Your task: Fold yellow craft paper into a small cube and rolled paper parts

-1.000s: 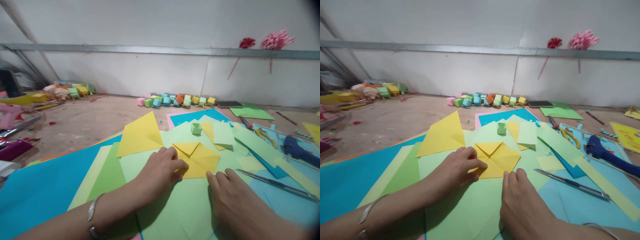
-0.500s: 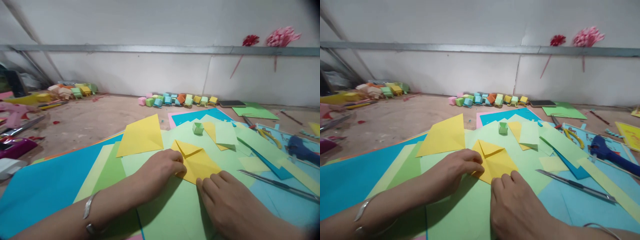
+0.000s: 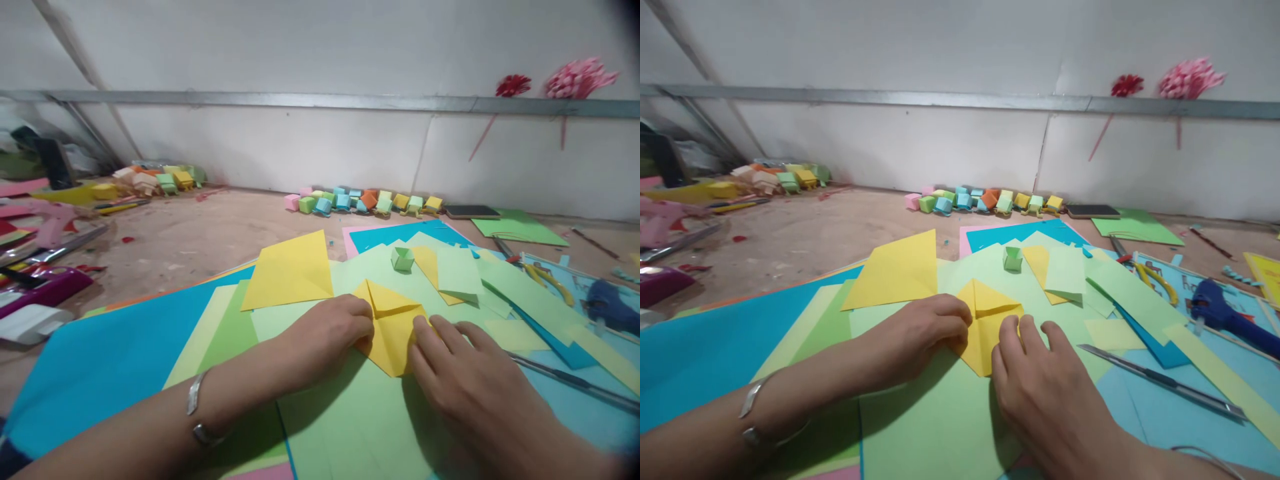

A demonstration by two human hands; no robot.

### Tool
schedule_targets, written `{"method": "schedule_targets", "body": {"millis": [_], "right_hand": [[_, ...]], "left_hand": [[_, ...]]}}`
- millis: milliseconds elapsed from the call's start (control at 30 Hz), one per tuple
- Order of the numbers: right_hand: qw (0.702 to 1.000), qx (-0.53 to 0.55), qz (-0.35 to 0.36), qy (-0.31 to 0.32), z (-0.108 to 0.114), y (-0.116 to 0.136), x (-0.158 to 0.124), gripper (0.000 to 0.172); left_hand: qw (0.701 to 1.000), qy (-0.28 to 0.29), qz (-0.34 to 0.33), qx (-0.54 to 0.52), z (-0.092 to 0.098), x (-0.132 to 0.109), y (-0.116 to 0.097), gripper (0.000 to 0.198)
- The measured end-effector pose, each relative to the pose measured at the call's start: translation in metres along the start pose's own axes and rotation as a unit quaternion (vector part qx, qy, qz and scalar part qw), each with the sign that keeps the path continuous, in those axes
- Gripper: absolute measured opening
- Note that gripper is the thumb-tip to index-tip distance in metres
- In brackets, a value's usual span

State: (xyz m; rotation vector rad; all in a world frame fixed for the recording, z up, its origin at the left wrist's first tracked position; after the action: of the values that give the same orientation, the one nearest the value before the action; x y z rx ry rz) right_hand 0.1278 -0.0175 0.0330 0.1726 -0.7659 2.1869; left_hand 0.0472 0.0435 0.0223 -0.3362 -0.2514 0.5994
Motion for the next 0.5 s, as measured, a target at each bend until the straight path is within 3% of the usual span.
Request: {"method": "schedule_targets", "body": {"millis": [133,233,333,500], "right_hand": [[0.986,0.162,0.045,-0.012,0.017,0.007,-0.004,0.019],[0.962,0.265,0.053,-0.022,0.015,0.004,-0.003,0.025],[0.955,0.291,-0.02,-0.05,0.001,-0.015,0.002,0.026],[0.949,0.292,-0.118,0.006,-0.035,-0.037,0.008,0.021]], "left_hand": [[0.999,0.002,-0.008,0.048,-0.003,-0.004,-0.006,0.023],[0.997,0.019,0.035,0.066,-0.007,-0.006,-0.007,0.019],[0.995,0.018,0.066,0.072,-0.009,-0.007,-0.007,0.012],[0.995,0.008,0.069,0.066,-0.015,-0.007,-0.005,0.012]]}}
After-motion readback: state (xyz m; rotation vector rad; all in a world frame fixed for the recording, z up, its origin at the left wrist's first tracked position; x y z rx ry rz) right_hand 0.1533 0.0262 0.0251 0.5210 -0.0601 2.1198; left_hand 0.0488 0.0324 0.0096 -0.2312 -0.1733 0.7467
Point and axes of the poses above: each hand's wrist, its own x-axis towards the middle knuckle, its own z-axis out of the back of the hand, y = z × x, the point moved 9 cm from there along x, towards the middle knuckle, and after that the axes turned 6 degrees about -z, right-handed, at the moved point
